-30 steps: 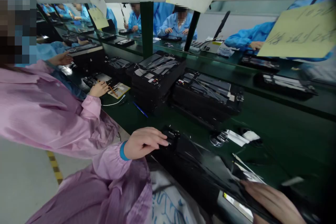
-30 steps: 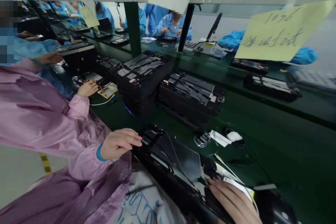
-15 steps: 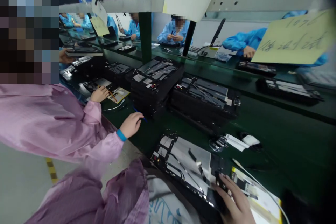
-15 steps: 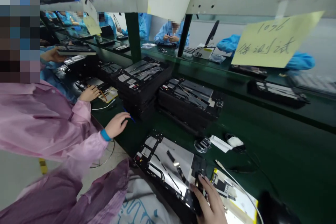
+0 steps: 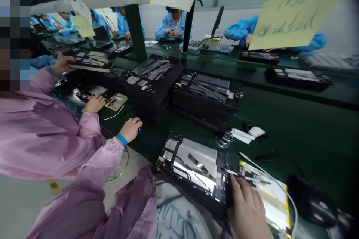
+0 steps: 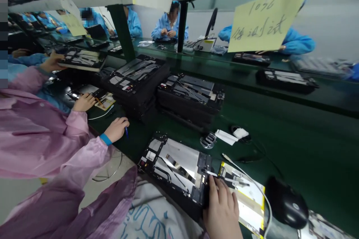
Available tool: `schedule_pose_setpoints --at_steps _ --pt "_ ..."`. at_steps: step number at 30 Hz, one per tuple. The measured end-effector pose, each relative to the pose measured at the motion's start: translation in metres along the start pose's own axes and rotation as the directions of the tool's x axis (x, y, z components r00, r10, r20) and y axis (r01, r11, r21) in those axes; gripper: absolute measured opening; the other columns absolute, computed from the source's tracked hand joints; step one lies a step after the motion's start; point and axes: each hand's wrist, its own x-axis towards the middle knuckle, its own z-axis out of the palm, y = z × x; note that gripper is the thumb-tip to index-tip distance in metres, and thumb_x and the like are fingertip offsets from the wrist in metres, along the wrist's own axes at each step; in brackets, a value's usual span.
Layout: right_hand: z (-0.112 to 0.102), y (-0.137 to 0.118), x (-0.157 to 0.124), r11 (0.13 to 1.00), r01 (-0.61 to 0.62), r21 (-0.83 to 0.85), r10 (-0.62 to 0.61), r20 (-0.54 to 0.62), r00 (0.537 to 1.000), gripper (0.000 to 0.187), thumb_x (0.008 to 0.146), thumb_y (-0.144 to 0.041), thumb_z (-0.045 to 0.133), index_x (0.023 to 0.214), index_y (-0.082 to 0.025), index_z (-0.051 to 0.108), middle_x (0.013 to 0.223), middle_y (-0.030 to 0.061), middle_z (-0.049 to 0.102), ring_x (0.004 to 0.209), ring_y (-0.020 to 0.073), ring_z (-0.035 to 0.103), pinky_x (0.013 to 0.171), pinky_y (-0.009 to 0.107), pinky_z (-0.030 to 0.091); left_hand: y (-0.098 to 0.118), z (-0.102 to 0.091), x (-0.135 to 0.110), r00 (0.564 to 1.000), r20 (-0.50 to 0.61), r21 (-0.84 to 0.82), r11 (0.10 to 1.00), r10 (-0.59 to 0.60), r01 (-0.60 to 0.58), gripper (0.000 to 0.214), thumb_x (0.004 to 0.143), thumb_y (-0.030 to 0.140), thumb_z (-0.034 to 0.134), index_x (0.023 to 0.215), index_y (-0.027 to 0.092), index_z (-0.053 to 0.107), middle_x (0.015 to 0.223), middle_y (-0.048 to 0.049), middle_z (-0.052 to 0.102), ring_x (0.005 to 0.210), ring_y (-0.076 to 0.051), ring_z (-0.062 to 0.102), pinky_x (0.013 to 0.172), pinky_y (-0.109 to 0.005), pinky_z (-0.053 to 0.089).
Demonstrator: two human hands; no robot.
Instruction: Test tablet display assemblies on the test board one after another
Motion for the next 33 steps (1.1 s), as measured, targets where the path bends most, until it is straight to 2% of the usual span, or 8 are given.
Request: schedule_pose_setpoints --at_steps 4,8,13,17,20,23,29,33 --pt "-0.003 0.012 0.003 0.997 0.021 0.075 -0.026 0.067 0.997 0.084 0.072 -0.011 0.042 0.15 -0.018 0.013 0.134 0.0179 0.044 0.129 0.039 0.04 0.098 0.056 0.042 0.015 -0.01 -0.013 0.998 0.005 -0.039 0.997 0.065 -0.064 0.016 0.088 0.017 0.045 0.083 0.014 0.059 0.094 -0.0108 0.059 0.082 -0.02 0.049 0.082 -0.036 0.042" --pt "0.0 0.008 0.018 0.992 -0.045 0.12 0.04 0.044 0.998 0.056 0.089 -0.031 0.039 0.143 -0.016 0.033 0.137 0.0178 0.046 0.135 0.0396 0.034 0.1 0.062 0.038 0.046 -0.021 -0.032 0.993 -0.072 -0.365 0.924 0.094 -0.114 0.029 0.093 0.035 0.041 0.079 0.015 0.057 0.078 -0.0061 0.057 0.076 -0.017 0.051 0.076 -0.03 0.043" --pt "0.0 -0.031 0.046 0.987 -0.098 0.128 0.08 0.142 0.987 0.044 0.097 -0.035 0.033 0.139 -0.027 0.046 0.146 0.0063 0.044 0.139 0.034 0.032 0.105 0.064 0.032 0.087 -0.023 -0.042 0.985 0.158 -0.675 0.721 -0.068 0.158 0.039 0.092 0.042 0.035 0.095 0.014 0.062 0.068 -0.0021 0.055 0.062 -0.013 0.053 0.064 -0.025 0.044" --pt "-0.003 -0.04 0.053 0.962 -0.178 0.207 0.138 0.193 0.971 0.043 0.097 -0.038 0.036 0.136 -0.027 0.051 0.149 0.0063 0.039 0.141 0.035 0.027 0.104 0.06 0.037 0.105 -0.015 -0.037 0.946 0.325 -0.707 0.66 -0.018 0.256 0.051 0.087 0.046 0.041 0.12 0.011 0.058 0.093 -0.0085 0.064 0.061 -0.013 0.054 0.062 -0.027 0.046" --pt "-0.005 -0.041 0.051 0.938 -0.227 0.262 0.181 0.188 0.965 0.045 0.096 -0.04 0.038 0.136 -0.023 0.053 0.15 0.0094 0.036 0.142 0.0361 0.025 0.104 0.061 0.037 0.11 -0.009 -0.032 0.956 0.293 -0.696 0.684 -0.006 0.218 0.057 0.085 0.05 0.043 0.124 0.01 0.059 0.112 -0.0133 0.061 0.068 -0.014 0.055 0.063 -0.028 0.046" --pt "-0.008 -0.047 0.047 0.94 -0.23 0.252 0.181 0.202 0.962 0.045 0.096 -0.041 0.04 0.136 -0.025 0.052 0.152 0.0097 0.033 0.142 0.0384 0.023 0.104 0.066 0.032 0.107 -0.008 -0.024 0.952 0.307 -0.704 0.675 0.009 0.221 0.059 0.085 0.053 0.044 0.124 0.012 0.059 0.107 -0.0118 0.062 0.062 -0.012 0.051 0.06 -0.027 0.045" --pt "-0.013 -0.057 0.048 0.968 -0.154 0.197 0.118 0.183 0.976 0.059 0.094 -0.046 0.043 0.145 -0.017 0.038 0.15 0.0156 0.036 0.141 0.0406 0.023 0.104 0.074 0.019 0.095 -0.027 -0.012 0.986 0.14 -0.881 0.445 -0.087 0.164 0.063 0.085 0.068 0.038 0.103 0.012 0.062 0.078 -0.0063 0.059 0.068 -0.013 0.052 0.059 -0.024 0.044" --pt "-0.025 -0.059 0.052 0.952 -0.125 0.281 0.081 0.164 0.983 0.06 0.094 -0.049 0.042 0.143 -0.016 0.038 0.147 0.0162 0.04 0.141 0.0403 0.021 0.105 0.075 0.012 0.123 -0.042 -0.018 0.979 0.196 -0.95 0.255 0.048 0.178 0.061 0.088 0.068 0.031 0.08 0.013 0.056 0.048 0.0034 0.036 0.042 -0.008 0.032 0.043 -0.021 0.027"
